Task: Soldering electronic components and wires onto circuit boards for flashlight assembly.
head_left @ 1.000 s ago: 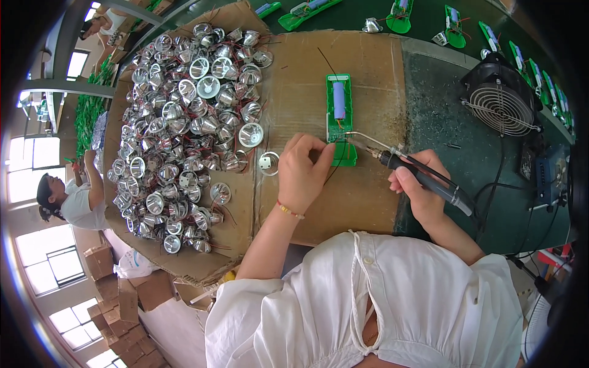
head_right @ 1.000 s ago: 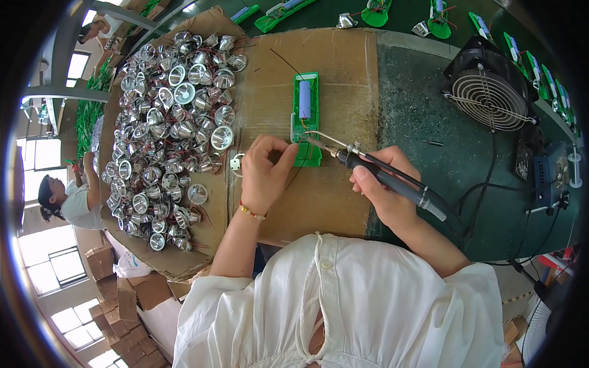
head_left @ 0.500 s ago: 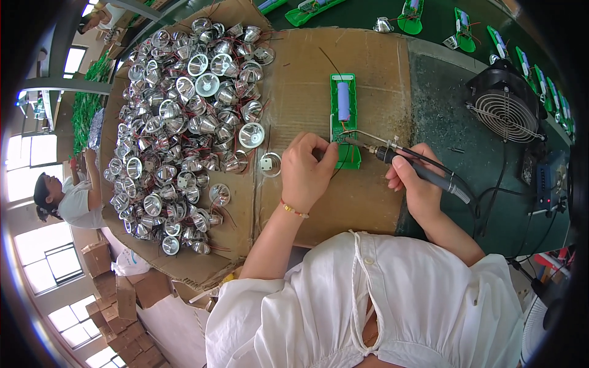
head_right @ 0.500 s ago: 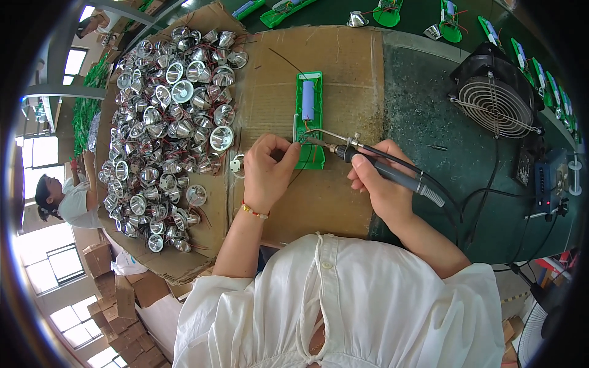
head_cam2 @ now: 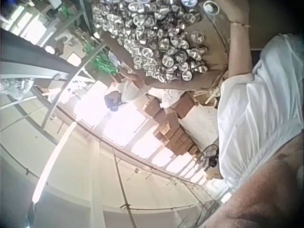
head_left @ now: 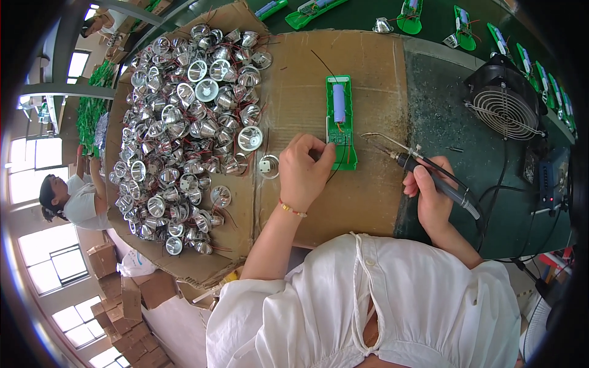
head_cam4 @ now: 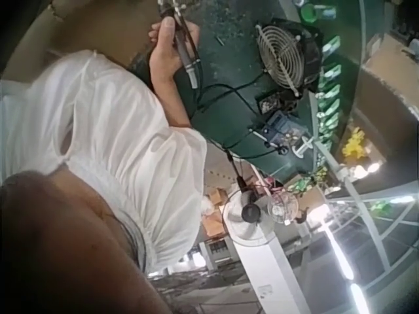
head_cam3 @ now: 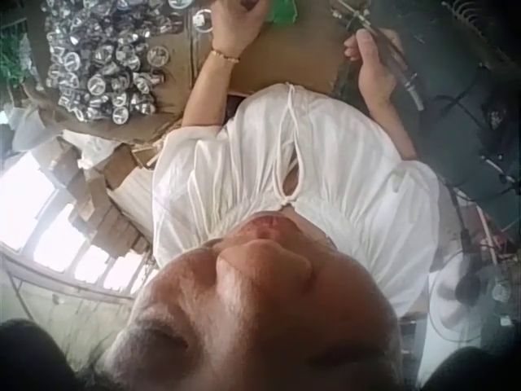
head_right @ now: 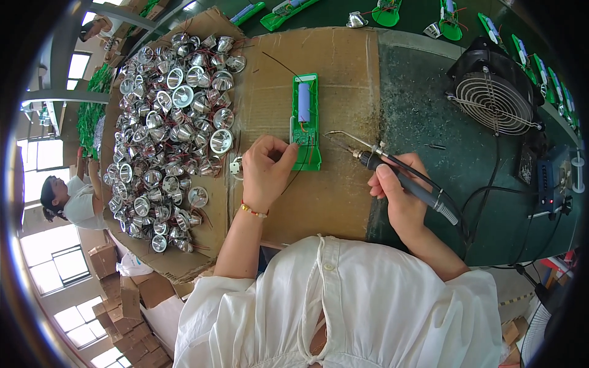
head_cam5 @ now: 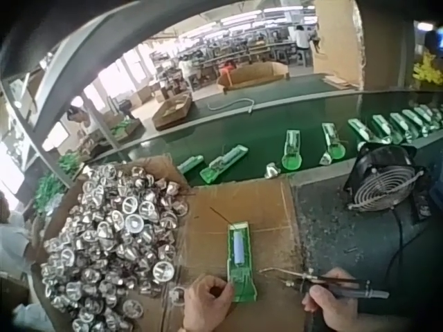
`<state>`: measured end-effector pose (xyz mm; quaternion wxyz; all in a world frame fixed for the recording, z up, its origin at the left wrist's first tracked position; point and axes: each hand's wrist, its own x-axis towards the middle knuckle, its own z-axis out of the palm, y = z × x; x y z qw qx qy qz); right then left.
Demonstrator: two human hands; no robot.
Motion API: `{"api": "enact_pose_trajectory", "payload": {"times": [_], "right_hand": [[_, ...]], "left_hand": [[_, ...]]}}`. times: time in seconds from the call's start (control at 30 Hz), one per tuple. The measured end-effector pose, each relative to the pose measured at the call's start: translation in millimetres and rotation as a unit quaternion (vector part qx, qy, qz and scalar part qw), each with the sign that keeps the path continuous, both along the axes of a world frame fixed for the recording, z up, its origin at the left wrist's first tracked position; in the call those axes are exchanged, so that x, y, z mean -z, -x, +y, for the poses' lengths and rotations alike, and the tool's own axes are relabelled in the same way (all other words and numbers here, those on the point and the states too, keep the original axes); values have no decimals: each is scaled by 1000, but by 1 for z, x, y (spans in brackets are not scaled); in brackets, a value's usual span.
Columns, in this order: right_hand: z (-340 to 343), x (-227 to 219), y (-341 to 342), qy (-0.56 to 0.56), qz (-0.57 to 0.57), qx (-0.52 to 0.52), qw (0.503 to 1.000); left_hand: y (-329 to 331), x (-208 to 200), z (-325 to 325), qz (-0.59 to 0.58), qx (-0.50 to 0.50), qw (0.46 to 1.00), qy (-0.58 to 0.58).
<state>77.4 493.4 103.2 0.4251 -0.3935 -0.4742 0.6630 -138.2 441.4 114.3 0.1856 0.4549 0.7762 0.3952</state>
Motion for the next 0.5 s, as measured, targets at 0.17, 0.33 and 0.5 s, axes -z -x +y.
{"api": "enact_pose_trajectory", "payload": {"times": [0.17, 0.33, 0.5], "right_hand": [[3, 0, -10, -20, -22, 20, 999], [3, 6, -17, -11, -33, 28, 999], [5, 2, -18, -5, -35, 26, 999]], "left_hand": [[-1, -2, 1, 0, -9, 1000, 19], [2, 0, 1, 3, -7, 1000, 23], [2, -5, 1, -3, -9, 999, 52]]}}
